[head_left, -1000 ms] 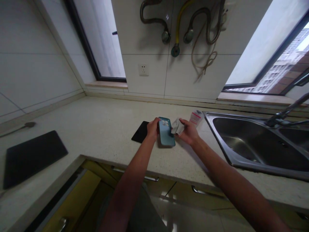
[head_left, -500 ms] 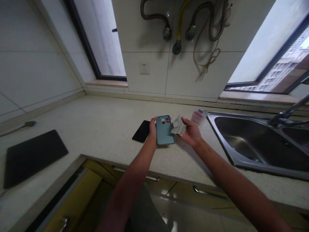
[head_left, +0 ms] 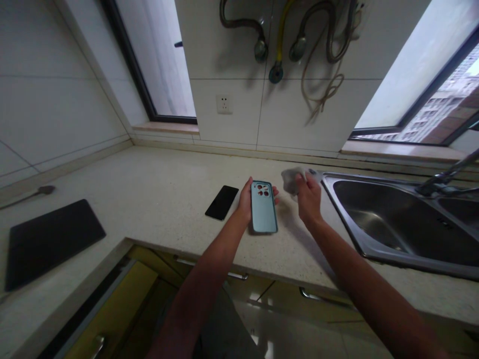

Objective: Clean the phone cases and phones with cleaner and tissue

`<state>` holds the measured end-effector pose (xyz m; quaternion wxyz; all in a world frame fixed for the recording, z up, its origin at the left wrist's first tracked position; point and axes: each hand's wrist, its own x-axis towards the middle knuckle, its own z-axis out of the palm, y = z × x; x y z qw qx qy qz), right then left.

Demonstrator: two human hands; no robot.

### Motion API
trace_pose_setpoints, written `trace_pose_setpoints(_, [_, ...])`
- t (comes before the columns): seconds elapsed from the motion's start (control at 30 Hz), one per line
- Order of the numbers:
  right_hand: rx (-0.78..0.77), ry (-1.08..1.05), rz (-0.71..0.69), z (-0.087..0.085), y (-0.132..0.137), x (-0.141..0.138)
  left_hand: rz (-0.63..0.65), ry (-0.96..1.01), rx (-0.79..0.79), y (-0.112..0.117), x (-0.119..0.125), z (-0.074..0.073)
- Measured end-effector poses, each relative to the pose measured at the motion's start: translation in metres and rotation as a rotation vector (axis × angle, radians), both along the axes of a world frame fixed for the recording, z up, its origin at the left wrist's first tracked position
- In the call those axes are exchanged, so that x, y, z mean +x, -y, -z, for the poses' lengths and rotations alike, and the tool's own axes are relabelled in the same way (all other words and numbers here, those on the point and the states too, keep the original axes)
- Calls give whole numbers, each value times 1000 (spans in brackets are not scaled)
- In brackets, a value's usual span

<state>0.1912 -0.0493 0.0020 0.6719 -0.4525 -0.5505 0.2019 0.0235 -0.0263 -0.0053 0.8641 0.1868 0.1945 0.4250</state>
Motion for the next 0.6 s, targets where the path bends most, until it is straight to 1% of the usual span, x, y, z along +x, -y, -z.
trace_pose_setpoints(0.03, [15, 112, 56, 1, 3, -5, 3, -2, -6, 1, 2, 0])
trace_pose_setpoints(0.07, [25, 252, 49, 3, 7, -12, 11, -9, -16, 2, 4, 1])
trace_pose_setpoints(0.1, [52, 381, 25, 6, 10, -18, 17, -13, -24, 2, 6, 2])
trace_pose_setpoints(0.17, [98, 660, -85, 14, 16, -30, 18, -8, -30, 3, 10, 3])
trace_pose_setpoints(0.2, [98, 777, -127, 17, 18, -34, 16, -3, -28, 4, 13, 4])
trace_pose_setpoints(0.23, [90, 857, -133, 21, 19, -37, 15, 0, -26, 5, 15, 4])
trace_pose_setpoints(0.3, [75, 955, -132, 26, 20, -40, 8, 2, -23, 6, 17, 4])
trace_pose_setpoints(0.37, [79, 999, -145, 26, 20, -40, -21, -8, -26, 6, 17, 4])
trace_pose_setpoints(0.6, [133, 1127, -373, 12, 27, -41, -191, -51, -14, -5, 5, 10])
